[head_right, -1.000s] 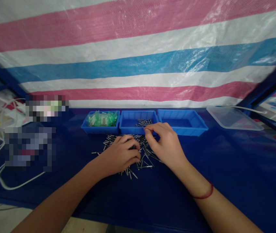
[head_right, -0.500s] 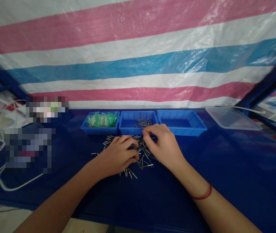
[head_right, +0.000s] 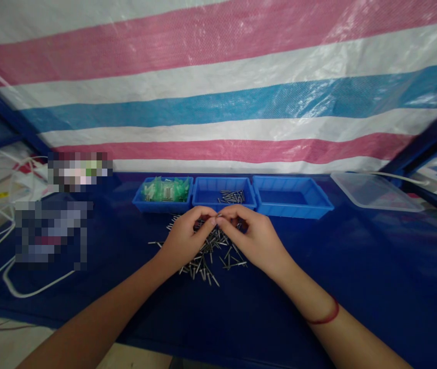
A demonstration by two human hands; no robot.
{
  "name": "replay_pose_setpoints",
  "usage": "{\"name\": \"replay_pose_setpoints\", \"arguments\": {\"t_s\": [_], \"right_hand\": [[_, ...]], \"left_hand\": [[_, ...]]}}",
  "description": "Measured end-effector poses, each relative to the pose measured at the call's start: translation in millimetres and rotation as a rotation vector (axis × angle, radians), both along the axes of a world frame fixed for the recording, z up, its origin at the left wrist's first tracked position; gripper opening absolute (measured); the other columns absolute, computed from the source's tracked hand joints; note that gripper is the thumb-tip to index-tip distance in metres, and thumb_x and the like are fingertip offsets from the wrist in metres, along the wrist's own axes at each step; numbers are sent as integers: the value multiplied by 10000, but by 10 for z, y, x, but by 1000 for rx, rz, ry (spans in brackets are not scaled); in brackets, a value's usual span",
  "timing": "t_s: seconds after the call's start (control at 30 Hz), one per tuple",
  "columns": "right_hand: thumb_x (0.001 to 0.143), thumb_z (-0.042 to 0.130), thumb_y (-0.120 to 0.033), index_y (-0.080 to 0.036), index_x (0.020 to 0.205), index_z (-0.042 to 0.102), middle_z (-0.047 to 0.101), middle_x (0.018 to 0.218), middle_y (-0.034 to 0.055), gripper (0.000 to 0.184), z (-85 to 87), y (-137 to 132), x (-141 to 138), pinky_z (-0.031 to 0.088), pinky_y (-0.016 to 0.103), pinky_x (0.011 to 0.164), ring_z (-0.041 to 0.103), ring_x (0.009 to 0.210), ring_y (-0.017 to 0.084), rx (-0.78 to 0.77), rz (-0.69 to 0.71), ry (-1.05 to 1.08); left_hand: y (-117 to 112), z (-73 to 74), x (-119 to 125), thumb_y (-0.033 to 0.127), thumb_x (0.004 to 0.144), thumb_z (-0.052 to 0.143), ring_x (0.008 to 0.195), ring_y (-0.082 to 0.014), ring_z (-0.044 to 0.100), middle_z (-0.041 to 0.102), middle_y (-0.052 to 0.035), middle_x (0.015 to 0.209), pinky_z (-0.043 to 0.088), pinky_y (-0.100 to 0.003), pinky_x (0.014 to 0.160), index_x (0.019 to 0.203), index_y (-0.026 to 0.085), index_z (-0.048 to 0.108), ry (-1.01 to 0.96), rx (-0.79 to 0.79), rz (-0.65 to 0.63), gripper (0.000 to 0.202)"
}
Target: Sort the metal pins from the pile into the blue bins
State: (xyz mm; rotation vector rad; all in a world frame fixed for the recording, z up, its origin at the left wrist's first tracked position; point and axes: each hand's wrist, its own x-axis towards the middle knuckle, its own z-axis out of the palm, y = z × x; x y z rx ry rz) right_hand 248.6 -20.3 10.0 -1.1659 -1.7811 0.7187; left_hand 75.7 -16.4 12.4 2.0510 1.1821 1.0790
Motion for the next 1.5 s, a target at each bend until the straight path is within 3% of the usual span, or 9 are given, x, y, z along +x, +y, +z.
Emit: {"name": "replay_pose_setpoints", "arguments": {"t_s": [0.23, 0.37, 0.57, 0.83, 1.0, 1.23, 1.33, 1.43, 1.5], "right_hand": [[823, 623, -398, -204, 855, 676, 666, 813, 33, 204, -51, 2, -19, 471, 320, 711, 600, 768, 177, -78, 27, 151], [825, 624, -380, -199, 896, 684, 680, 872, 49, 203, -51, 2, -15, 470, 334, 719, 601, 780, 180, -61, -1, 153], [804, 654, -384, -198, 907, 687, 674, 845, 50, 216, -76, -2, -24, 475, 334, 680, 602, 747, 180, -37, -31, 125], [856, 606, -323, -235, 956, 710, 681, 910, 56, 169, 1, -30, -27, 484, 355, 763, 616, 844, 189, 110, 59, 72], [870, 583, -324, -229, 1007, 697, 671, 944, 68, 202, -4, 5, 20, 491, 351, 756, 618, 867, 193, 140, 28, 32], [916, 492, -303, -217, 927, 680, 678, 891, 68, 207, 36, 2, 6, 469, 363, 785, 610, 845, 197, 289, 62, -210], [920, 474, -311, -205, 873, 678, 684, 864, 72, 235, 24, 56, 5, 431, 383, 790, 591, 832, 210, 405, -37, -337], [917, 477, -334, -192, 881, 689, 688, 883, 81, 258, -20, 174, 31, 375, 391, 762, 556, 872, 238, 488, -276, -481], [920, 472, -340, -193, 905, 694, 686, 919, 88, 267, -46, 246, 48, 335, 403, 756, 525, 922, 266, 541, -427, -594]], "left_hand": [[3, -21, 13, 232, 871, 573, 845, -149, 624, 678, -18, 899, 465, -266, 807, 909, 174, 631, -53, -46, 8, 90], [25, -22, -11, 260, 873, 573, 894, -177, 620, 680, -42, 944, 464, -293, 818, 962, 174, 638, 24, -26, -14, 140], [22, -12, -21, 287, 892, 547, 873, -185, 607, 668, -43, 909, 447, -299, 794, 891, 178, 648, 123, 16, -49, 149], [32, -3, -40, 363, 882, 565, 857, -181, 588, 642, -33, 876, 439, -291, 774, 850, 178, 606, 115, 20, -53, 193], [30, 81, -82, 303, 866, 589, 857, -172, 588, 646, -27, 895, 444, -297, 801, 878, 185, 598, 108, 10, -36, 119], [25, 95, -89, 324, 897, 531, 848, -165, 596, 643, -40, 893, 465, -314, 814, 891, 176, 585, 55, 27, -9, 157], [34, 70, -90, 336, 890, 546, 876, -168, 604, 648, -53, 964, 476, -319, 818, 1019, 179, 572, 30, -8, 8, 204], [39, 66, -105, 325, 885, 555, 927, -184, 597, 635, -75, 1026, 471, -346, 854, 1167, 174, 527, 67, 10, 19, 321], [26, 80, -115, 302, 888, 546, 975, -201, 574, 623, -83, 1041, 441, -375, 907, 1141, 178, 570, 162, 77, -33, 283]]}}
